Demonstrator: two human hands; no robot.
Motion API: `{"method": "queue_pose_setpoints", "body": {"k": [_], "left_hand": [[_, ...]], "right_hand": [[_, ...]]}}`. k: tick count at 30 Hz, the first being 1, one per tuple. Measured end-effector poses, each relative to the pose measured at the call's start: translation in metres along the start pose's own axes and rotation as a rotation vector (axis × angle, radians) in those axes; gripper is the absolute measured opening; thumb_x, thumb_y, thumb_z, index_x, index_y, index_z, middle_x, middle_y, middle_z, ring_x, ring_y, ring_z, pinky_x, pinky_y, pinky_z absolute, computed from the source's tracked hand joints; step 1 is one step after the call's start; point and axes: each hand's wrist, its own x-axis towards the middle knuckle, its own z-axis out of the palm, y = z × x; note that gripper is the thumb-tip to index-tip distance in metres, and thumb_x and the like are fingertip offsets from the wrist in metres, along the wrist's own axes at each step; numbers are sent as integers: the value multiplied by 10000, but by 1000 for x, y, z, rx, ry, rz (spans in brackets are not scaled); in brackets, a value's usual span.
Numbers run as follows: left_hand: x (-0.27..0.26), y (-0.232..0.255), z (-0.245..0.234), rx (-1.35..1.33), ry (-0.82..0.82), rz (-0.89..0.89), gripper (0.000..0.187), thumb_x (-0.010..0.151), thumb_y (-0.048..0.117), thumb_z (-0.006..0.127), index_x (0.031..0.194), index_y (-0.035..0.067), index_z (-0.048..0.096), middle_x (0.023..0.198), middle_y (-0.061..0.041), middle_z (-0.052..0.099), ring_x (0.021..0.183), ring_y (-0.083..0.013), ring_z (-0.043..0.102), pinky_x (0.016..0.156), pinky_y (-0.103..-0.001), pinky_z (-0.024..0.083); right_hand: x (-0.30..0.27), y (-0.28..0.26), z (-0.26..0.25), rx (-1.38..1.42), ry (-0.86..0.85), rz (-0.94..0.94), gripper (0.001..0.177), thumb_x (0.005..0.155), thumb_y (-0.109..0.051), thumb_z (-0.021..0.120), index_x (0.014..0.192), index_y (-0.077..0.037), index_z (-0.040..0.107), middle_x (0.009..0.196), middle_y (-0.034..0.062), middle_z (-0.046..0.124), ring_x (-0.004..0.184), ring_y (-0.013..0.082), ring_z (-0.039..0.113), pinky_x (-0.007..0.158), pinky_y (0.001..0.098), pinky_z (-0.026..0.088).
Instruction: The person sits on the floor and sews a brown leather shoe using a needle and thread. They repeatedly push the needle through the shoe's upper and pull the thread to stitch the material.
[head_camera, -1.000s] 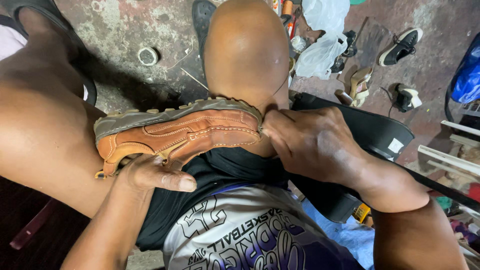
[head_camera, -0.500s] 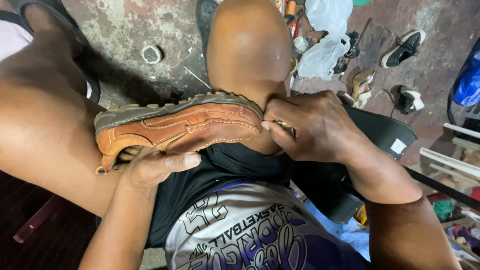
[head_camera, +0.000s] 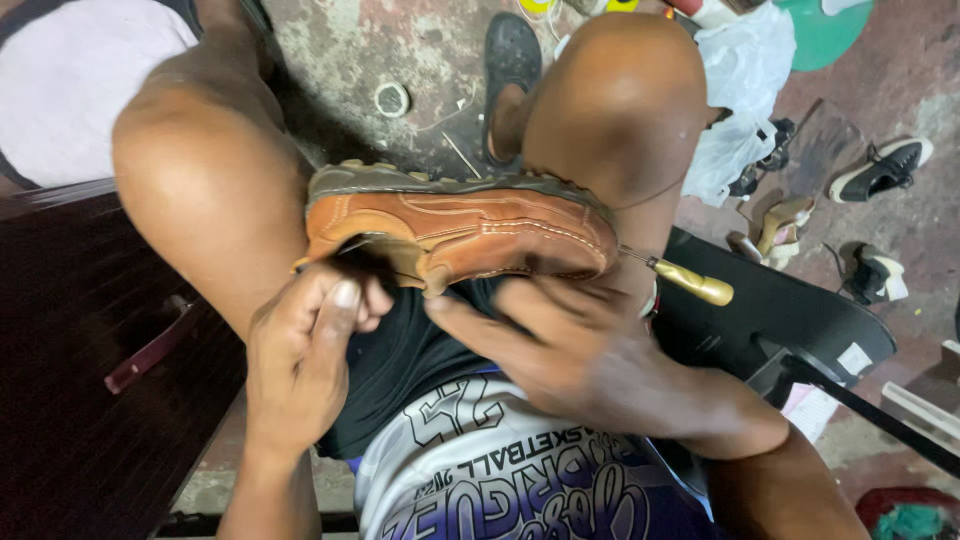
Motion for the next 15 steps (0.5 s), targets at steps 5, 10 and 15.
{"method": "queue_pose_setpoints", "body": {"k": [5, 10, 15], "left_hand": [[-34, -19, -29, -151, 268, 23, 287, 1150, 199, 511, 933, 16, 557, 832, -41, 599, 738, -78, 546, 693, -233, 472], [-57, -30, -45, 182, 608, -26, 252, 1186, 165, 537, 995, 5, 574, 789, -65, 587, 661, -77, 528, 644, -215, 441], [-42, -13, -20, 231, 592, 210, 189, 1112, 54, 630, 1285, -8, 587, 1323, -128, 537, 942, -107, 582, 827, -224, 531]], "right_hand": [[26, 3, 29, -165, 223, 16, 336, 848, -149, 782, 1174, -145, 700, 976, 24, 620, 870, 197, 666, 712, 344, 539], [18, 24, 24, -55, 268, 26, 205, 894, -201, 816, 1042, -110, 707, 916, 60, 661, 808, 254, 674, 712, 388, 536], [2, 33, 23, -26, 398, 98, 203, 935, -152, 805, 1095, -95, 695, 956, 84, 708, 828, 284, 700, 762, 396, 564]]}}
